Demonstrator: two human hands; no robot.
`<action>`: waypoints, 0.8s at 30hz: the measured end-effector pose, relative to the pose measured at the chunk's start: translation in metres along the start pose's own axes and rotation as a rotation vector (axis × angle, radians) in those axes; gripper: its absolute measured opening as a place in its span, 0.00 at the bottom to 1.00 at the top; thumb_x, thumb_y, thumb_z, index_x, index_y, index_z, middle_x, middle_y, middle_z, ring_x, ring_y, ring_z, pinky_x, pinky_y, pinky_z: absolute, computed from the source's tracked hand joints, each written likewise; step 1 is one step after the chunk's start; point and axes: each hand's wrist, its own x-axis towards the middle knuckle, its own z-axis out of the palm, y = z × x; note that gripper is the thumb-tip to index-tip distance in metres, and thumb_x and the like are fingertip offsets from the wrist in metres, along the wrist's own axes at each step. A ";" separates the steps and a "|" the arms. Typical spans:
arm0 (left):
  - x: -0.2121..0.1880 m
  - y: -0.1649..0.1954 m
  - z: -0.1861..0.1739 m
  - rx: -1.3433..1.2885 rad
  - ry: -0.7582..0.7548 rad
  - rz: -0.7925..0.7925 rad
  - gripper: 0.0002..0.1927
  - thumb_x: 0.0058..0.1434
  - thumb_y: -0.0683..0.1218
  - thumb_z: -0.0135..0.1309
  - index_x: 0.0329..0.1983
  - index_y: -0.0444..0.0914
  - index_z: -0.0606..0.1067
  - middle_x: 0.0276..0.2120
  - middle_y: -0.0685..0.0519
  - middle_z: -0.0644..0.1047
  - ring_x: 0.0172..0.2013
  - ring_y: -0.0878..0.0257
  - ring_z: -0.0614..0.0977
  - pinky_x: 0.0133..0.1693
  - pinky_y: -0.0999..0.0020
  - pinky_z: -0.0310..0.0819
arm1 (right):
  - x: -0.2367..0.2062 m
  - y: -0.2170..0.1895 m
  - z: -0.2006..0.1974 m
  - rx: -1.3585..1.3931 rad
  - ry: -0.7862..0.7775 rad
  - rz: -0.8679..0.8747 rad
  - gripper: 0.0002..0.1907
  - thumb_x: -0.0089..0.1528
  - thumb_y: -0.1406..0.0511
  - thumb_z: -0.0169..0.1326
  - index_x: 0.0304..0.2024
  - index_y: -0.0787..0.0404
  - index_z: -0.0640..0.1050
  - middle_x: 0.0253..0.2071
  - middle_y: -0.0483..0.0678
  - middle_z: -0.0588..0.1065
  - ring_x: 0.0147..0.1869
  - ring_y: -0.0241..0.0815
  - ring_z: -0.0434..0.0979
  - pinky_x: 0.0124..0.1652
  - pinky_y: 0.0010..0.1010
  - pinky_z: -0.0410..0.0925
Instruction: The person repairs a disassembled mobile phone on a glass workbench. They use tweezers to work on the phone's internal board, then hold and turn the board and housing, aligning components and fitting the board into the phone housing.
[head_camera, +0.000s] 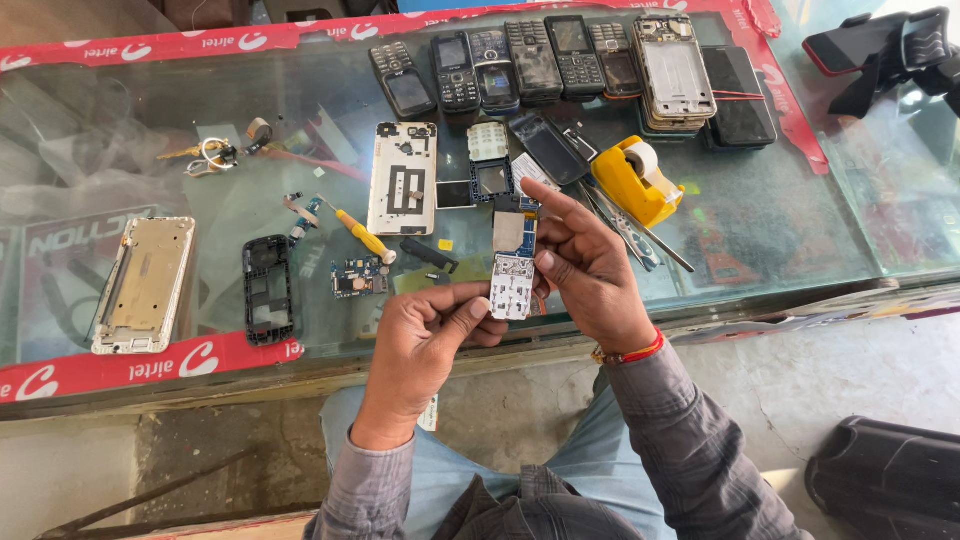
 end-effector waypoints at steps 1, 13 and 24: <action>0.000 0.000 0.000 0.003 0.002 -0.002 0.14 0.65 0.40 0.55 0.50 0.27 0.81 0.33 0.46 0.85 0.32 0.65 0.86 0.37 0.70 0.85 | 0.000 0.000 0.000 -0.004 0.001 0.000 0.31 0.68 0.78 0.47 0.75 0.66 0.62 0.46 0.48 0.75 0.41 0.30 0.73 0.37 0.23 0.68; 0.000 -0.001 0.001 0.014 -0.007 0.007 0.13 0.65 0.39 0.55 0.49 0.28 0.81 0.34 0.46 0.85 0.32 0.65 0.86 0.37 0.71 0.84 | 0.001 -0.002 0.001 -0.013 0.008 0.014 0.31 0.68 0.77 0.48 0.75 0.66 0.62 0.48 0.48 0.76 0.41 0.30 0.73 0.36 0.22 0.68; 0.000 0.001 0.001 0.017 -0.014 0.002 0.12 0.65 0.38 0.55 0.49 0.28 0.82 0.34 0.47 0.85 0.32 0.66 0.85 0.38 0.72 0.84 | 0.002 -0.002 0.000 -0.019 -0.001 0.040 0.32 0.68 0.77 0.48 0.75 0.65 0.62 0.48 0.49 0.76 0.41 0.29 0.75 0.35 0.21 0.70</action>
